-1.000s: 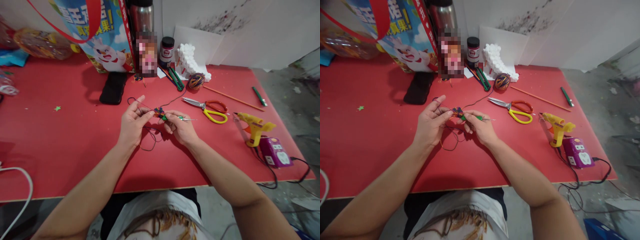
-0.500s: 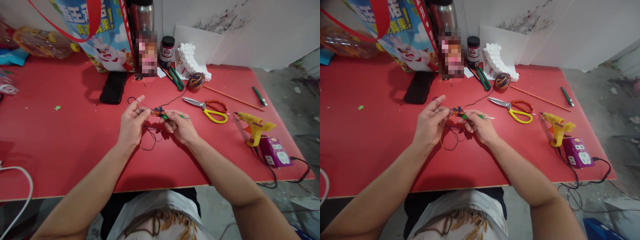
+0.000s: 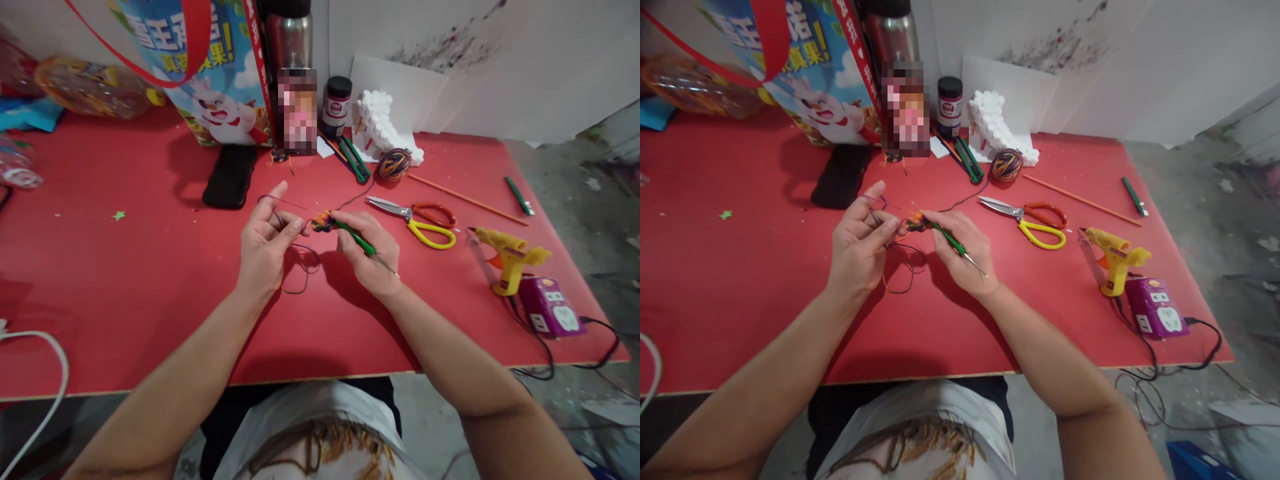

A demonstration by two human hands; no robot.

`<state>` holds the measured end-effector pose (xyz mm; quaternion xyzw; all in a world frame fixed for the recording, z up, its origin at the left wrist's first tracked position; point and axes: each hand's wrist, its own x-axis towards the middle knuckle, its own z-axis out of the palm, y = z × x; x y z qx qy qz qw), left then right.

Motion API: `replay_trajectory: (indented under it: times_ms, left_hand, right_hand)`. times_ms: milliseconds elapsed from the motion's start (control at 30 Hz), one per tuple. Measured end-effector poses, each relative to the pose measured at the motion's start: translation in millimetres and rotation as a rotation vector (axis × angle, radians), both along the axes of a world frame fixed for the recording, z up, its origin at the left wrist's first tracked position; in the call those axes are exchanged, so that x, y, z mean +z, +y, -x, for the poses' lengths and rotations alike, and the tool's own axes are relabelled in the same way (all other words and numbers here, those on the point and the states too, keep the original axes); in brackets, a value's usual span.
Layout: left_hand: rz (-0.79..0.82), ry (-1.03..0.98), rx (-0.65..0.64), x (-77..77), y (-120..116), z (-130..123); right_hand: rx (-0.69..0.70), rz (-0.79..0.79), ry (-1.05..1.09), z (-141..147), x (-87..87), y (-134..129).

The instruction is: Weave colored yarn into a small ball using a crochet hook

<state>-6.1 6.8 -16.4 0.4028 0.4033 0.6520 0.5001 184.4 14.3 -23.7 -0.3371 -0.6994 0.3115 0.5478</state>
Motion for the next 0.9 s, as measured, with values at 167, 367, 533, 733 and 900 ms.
replay_trajectory:
  times_ms: [167,367,533,733,900]
  left_hand:
    - [-0.008,0.0,-0.021,4.2,-2.9,1.0]
    - [0.04,-0.042,-0.017,5.0,-1.1,-1.6]
    - [0.082,-0.092,-0.057,0.8,0.0,-4.3]
    - [0.072,-0.098,-0.079,5.1,-5.1,-6.0]
    - [0.053,-0.06,-0.063,7.0,-7.0,-5.6]
  right_hand:
    - [-0.014,-0.138,-0.053,-1.4,-0.3,-0.4]
    - [0.028,-0.252,-0.125,-2.3,1.3,-4.1]
    - [0.028,-0.307,-0.172,-1.8,0.3,-4.7]
    - [-0.024,-0.314,-0.18,-0.2,-1.0,-1.6]
    - [-0.04,-0.292,-0.207,1.3,-0.2,-3.3]
